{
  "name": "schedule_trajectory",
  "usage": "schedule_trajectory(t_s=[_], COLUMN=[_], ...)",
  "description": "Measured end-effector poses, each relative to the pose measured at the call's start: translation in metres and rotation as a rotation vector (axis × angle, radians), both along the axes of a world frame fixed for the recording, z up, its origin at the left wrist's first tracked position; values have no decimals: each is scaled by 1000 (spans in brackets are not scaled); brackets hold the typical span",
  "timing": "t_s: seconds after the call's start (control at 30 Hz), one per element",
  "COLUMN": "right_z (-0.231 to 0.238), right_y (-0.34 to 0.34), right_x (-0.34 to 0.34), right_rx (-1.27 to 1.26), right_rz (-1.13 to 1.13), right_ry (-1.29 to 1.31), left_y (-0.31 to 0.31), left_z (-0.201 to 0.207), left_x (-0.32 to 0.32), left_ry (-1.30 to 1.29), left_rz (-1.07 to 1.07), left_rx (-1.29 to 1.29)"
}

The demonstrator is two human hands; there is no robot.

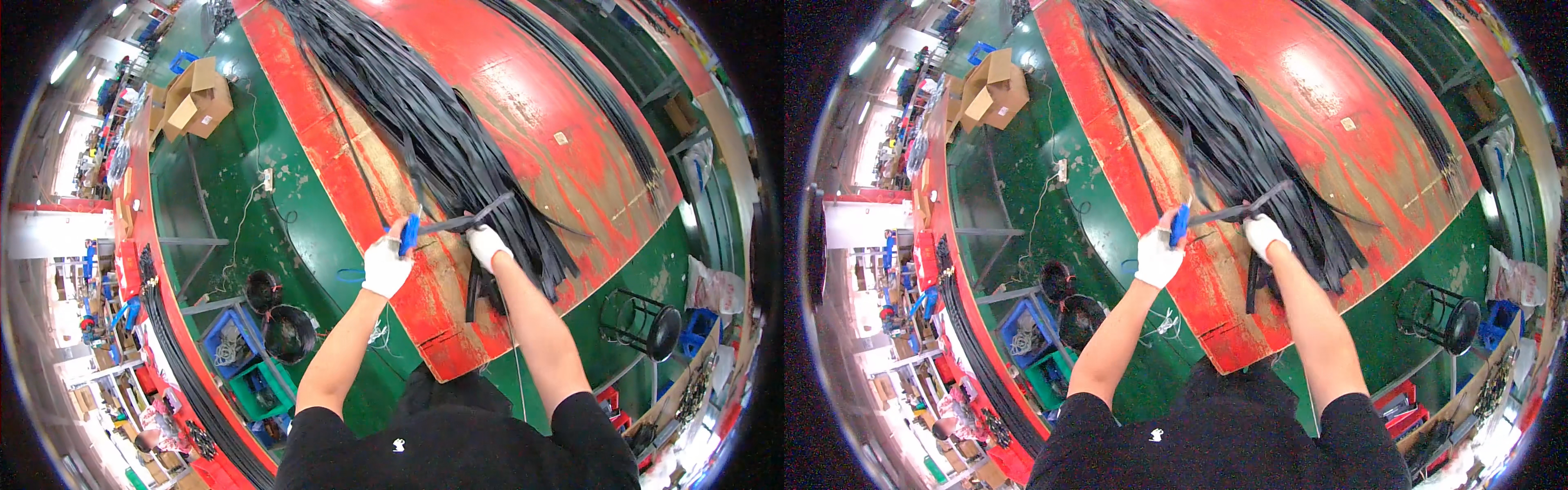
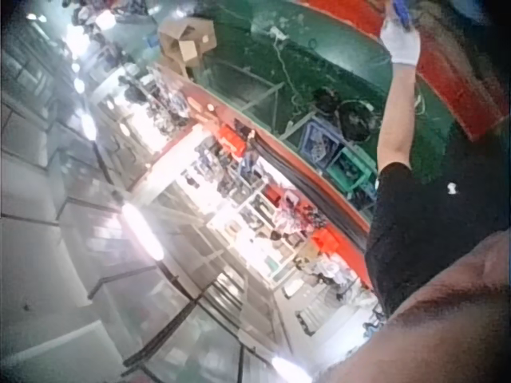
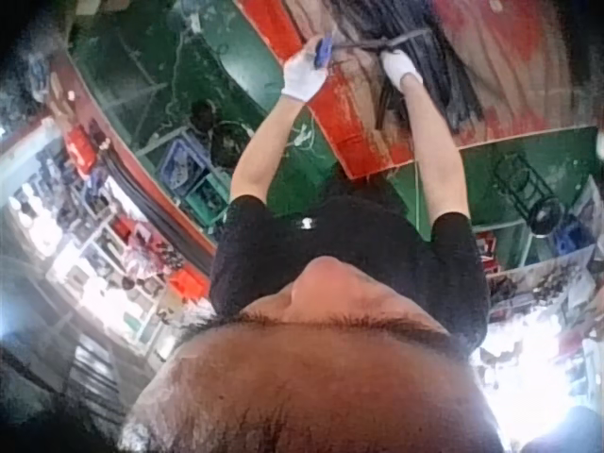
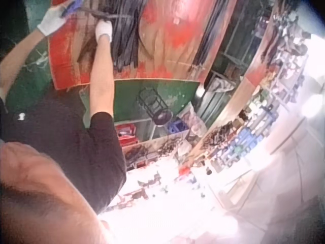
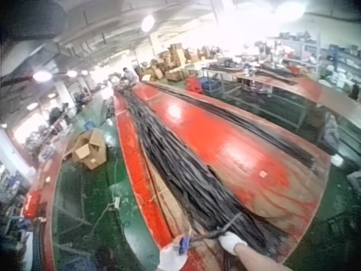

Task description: Cutting and organizing long rubber or plastic weatherstripping on a workshop table.

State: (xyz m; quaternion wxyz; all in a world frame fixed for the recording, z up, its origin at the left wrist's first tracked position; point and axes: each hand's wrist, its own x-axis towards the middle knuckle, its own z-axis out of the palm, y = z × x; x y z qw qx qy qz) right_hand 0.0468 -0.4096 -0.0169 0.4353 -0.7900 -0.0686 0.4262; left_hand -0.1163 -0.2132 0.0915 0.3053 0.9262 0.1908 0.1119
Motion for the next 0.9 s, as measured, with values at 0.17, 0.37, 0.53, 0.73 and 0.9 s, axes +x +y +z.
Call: schedule_trajectory(t_s=[0.17,0.37,0.53,0.73,0.9], right_z=[63,52,36,41,83], right_y=[-4,-41,-71,-116,-115], right_x=[1,-31,-72,-115,-100], right_rx=[-16,7,17,129,83], right_rz=[-17,2,34,-63,-43], right_ry=[208,49,-84,126,262], left_y=[-5,-13,-46,-87,-84], left_z=[-50,-70,-68,-57,-41], left_x=[-48,-54,-22,-39,-79], left_ry=[245,491,539,491,592], left_rz=[-26,-105,-57,-310,-575], left_rx=[104,31,-61,-120,-174])
